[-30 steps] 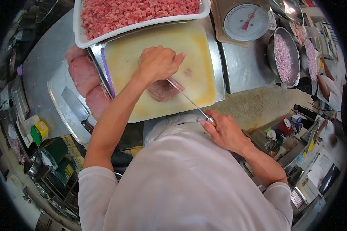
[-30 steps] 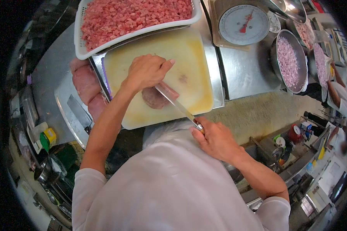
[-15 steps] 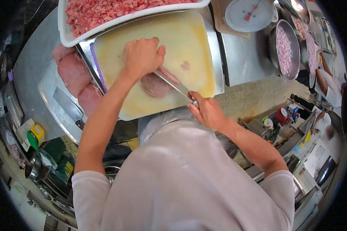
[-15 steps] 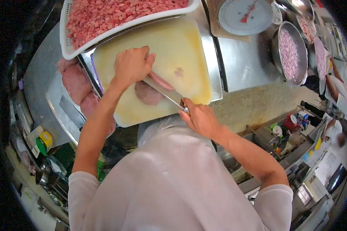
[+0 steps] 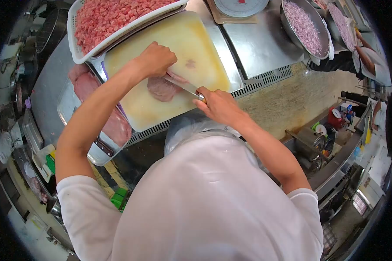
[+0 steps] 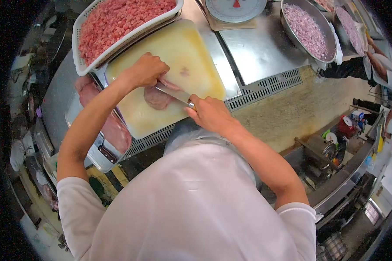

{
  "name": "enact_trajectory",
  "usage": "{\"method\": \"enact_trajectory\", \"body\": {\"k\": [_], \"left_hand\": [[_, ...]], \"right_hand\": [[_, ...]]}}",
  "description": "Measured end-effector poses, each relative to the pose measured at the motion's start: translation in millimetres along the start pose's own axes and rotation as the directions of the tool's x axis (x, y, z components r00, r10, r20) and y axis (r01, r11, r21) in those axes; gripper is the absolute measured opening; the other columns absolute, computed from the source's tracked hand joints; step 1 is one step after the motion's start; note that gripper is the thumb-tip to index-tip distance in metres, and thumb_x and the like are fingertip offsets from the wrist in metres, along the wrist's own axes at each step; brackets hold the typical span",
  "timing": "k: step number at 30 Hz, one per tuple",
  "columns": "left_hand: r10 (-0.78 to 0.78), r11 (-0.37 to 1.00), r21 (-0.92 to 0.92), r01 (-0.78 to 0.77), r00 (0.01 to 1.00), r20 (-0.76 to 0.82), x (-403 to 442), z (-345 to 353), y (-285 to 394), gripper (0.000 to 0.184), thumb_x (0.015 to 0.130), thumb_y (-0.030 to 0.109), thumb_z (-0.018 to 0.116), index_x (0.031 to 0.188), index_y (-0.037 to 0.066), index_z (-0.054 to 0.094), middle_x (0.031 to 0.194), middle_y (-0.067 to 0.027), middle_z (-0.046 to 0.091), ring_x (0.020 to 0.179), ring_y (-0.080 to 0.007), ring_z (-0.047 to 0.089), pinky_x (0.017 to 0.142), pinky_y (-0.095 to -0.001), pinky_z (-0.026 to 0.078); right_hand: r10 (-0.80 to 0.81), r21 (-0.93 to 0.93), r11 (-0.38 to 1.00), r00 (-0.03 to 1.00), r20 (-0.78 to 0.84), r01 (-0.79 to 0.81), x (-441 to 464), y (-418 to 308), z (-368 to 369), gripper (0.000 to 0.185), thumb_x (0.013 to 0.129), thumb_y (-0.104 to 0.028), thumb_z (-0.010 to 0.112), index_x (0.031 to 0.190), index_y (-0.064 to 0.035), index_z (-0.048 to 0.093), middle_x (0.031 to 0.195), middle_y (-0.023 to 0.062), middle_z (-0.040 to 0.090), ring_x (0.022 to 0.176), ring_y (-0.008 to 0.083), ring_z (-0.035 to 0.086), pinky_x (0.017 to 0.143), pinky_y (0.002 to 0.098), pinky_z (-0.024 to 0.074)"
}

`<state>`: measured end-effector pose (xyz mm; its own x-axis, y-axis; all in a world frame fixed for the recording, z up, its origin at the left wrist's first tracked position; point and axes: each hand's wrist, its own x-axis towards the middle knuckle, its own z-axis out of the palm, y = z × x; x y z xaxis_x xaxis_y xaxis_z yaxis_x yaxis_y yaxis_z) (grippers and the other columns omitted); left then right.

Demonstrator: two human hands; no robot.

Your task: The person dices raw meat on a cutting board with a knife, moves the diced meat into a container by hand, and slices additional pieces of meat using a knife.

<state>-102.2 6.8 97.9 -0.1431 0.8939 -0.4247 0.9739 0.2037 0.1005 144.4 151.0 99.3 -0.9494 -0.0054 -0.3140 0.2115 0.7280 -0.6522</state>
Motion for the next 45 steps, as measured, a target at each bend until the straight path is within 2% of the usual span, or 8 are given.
{"method": "enact_trajectory", "body": {"k": [7, 10, 16, 19, 22, 28, 34, 45], "left_hand": [[-0.105, 0.884, -0.467, 0.032, 0.986, -0.131, 7.3, 29.0, -15.5, 0.014, 0.077, 0.003, 0.068, 0.09, 0.006, 0.064, 0.088, -0.0171, 0.071, 0.096, -0.0432, 0.066, 0.084, -0.0532, 0.05], [-0.204, 0.929, -0.349, 0.124, 0.958, -0.202, 12.7, 37.7, -6.6, 0.017, 0.078, 0.002, 0.067, 0.093, 0.005, 0.063, 0.088, -0.0193, 0.07, 0.094, -0.0442, 0.067, 0.081, -0.0538, 0.051], [-0.285, 0.922, -0.287, 0.26, 0.957, -0.046, 28.6, 28.9, -1.1, 0.016, 0.08, 0.007, 0.068, 0.096, 0.006, 0.066, 0.095, -0.02, 0.073, 0.097, -0.0429, 0.069, 0.083, -0.0537, 0.053], [-0.39, 0.848, -0.429, 0.312, 0.915, -0.106, 20.7, 32.2, -2.4, 0.016, 0.084, 0.013, 0.07, 0.098, 0.006, 0.066, 0.095, -0.0201, 0.073, 0.095, -0.043, 0.07, 0.082, -0.0534, 0.053], [-0.458, 0.805, -0.541, 0.244, 0.835, -0.306, 7.8, 16.6, 0.6, 0.019, 0.089, 0.019, 0.069, 0.1, 0.005, 0.066, 0.093, -0.0209, 0.072, 0.093, -0.0433, 0.069, 0.081, -0.0535, 0.052], [-0.466, 0.782, -0.603, 0.157, 0.79, -0.398, -19.1, -38.6, 17.2, 0.021, 0.094, 0.022, 0.062, 0.098, 0.002, 0.067, 0.087, -0.0246, 0.069, 0.085, -0.0458, 0.067, 0.075, -0.0535, 0.05], [-0.473, 0.803, -0.513, 0.303, 0.848, -0.24, -27.6, -13.9, 32.5, 0.028, 0.085, 0.02, 0.054, 0.077, -0.001, 0.07, 0.081, -0.0283, 0.071, 0.079, -0.0481, 0.07, 0.077, -0.0565, 0.055], [-0.557, 0.727, -0.602, 0.329, 0.796, -0.238, -45.3, 31.6, -6.9, 0.023, 0.079, 0.023, 0.058, 0.084, 0.002, 0.067, 0.079, -0.0258, 0.069, 0.078, -0.0488, 0.066, 0.075, -0.0594, 0.051]], "right_hand": [[-0.022, -0.012, 1.0, 0.999, -0.031, 0.022, -0.4, 6.1, 5.9, 0.036, 0.102, -0.036, 0.063, 0.116, -0.0021, 0.065, 0.08, 0.0229, 0.072, 0.081, 0.0439, 0.071, 0.073, 0.0542, 0.0555], [-0.033, 0.001, 0.999, 0.999, -0.017, 0.033, -3.4, 6.6, 4.9, 0.037, 0.102, -0.036, 0.063, 0.117, -0.0022, 0.064, 0.081, 0.0232, 0.071, 0.081, 0.0444, 0.071, 0.073, 0.0547, 0.0554], [0.062, -0.017, 0.998, 0.995, 0.083, -0.061, -73.8, 39.0, -22.5, 0.038, 0.102, -0.033, 0.063, 0.122, -0.0012, 0.063, 0.08, 0.0219, 0.071, 0.08, 0.0446, 0.07, 0.074, 0.053, 0.0541], [0.123, 0.047, 0.991, 0.987, 0.106, -0.129, -109.0, 53.5, -30.1, 0.038, 0.101, -0.031, 0.064, 0.125, -0.0005, 0.064, 0.077, 0.022, 0.07, 0.076, 0.0441, 0.069, 0.073, 0.052, 0.0533], [0.152, 0.105, 0.981, 0.981, 0.123, -0.165, -105.8, 29.1, -52.1, 0.04, 0.1, -0.03, 0.065, 0.125, 0.0009, 0.065, 0.075, 0.0227, 0.069, 0.073, 0.0435, 0.068, 0.073, 0.0518, 0.0526], [0.148, 0.176, 0.969, 0.976, 0.163, -0.176, -70.1, -13.5, -52.4, 0.042, 0.1, -0.03, 0.065, 0.125, 0.0043, 0.065, 0.073, 0.023, 0.067, 0.069, 0.0428, 0.067, 0.071, 0.0503, 0.0515], [0.152, 0.13, 0.972, 0.944, 0.292, -0.197, -47.9, -32.4, -77.9, 0.042, 0.102, -0.031, 0.063, 0.122, 0.0053, 0.065, 0.071, 0.0237, 0.066, 0.071, 0.0439, 0.066, 0.073, 0.0515, 0.0515], [0.2, -0.078, 0.98, 0.936, 0.29, -0.185, -2.8, -62.3, -35.4, 0.031, 0.104, -0.028, 0.061, 0.117, 0.0001, 0.058, 0.073, 0.0235, 0.07, 0.07, 0.0471, 0.068, 0.066, 0.0559, 0.0538]]}}
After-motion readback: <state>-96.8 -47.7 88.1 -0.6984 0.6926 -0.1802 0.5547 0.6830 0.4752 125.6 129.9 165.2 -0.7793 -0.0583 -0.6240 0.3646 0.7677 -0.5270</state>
